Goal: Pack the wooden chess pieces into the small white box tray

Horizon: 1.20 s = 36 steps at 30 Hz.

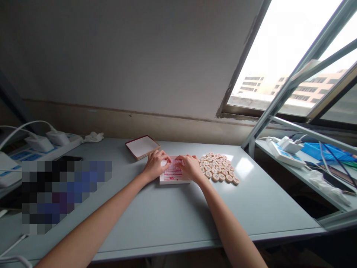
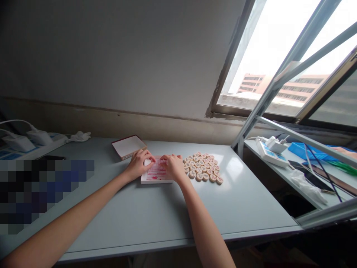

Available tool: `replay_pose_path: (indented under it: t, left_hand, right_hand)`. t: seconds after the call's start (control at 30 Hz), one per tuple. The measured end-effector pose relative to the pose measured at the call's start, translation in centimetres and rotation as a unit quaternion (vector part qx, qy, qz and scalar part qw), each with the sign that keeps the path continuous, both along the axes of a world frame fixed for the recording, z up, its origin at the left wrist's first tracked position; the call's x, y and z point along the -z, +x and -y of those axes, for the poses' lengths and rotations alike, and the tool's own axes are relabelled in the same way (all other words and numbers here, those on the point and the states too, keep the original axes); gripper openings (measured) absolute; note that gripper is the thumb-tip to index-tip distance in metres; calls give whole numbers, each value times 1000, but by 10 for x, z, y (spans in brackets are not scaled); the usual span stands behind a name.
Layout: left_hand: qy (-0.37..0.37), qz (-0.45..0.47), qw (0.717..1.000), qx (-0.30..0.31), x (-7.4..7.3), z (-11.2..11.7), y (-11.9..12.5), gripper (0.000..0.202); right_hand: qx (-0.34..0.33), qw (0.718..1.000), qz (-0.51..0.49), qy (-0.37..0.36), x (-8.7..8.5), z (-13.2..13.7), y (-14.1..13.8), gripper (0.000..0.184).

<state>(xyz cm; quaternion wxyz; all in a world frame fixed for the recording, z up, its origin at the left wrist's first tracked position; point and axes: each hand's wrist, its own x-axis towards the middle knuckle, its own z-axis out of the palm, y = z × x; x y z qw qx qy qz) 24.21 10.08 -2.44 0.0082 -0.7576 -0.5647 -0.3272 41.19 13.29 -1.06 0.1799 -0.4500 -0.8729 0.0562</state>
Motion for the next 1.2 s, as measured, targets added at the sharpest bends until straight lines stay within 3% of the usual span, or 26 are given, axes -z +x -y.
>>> replay_pose_path:
  t: [0.23,0.7,1.2]
  left_hand:
    - [24,-13,1000,-11,-4,4,2,11]
    - [-89,-40,980,176,-13,14,12,13]
    - [-117,-35,967,222,-11,10,12,18]
  right_hand:
    - [2,1000,18,1,1,0,-2,21]
    - [-11,999,34,23,6,1,-3,16]
    - [-17,1000,15,15,9,-1,-4,20]
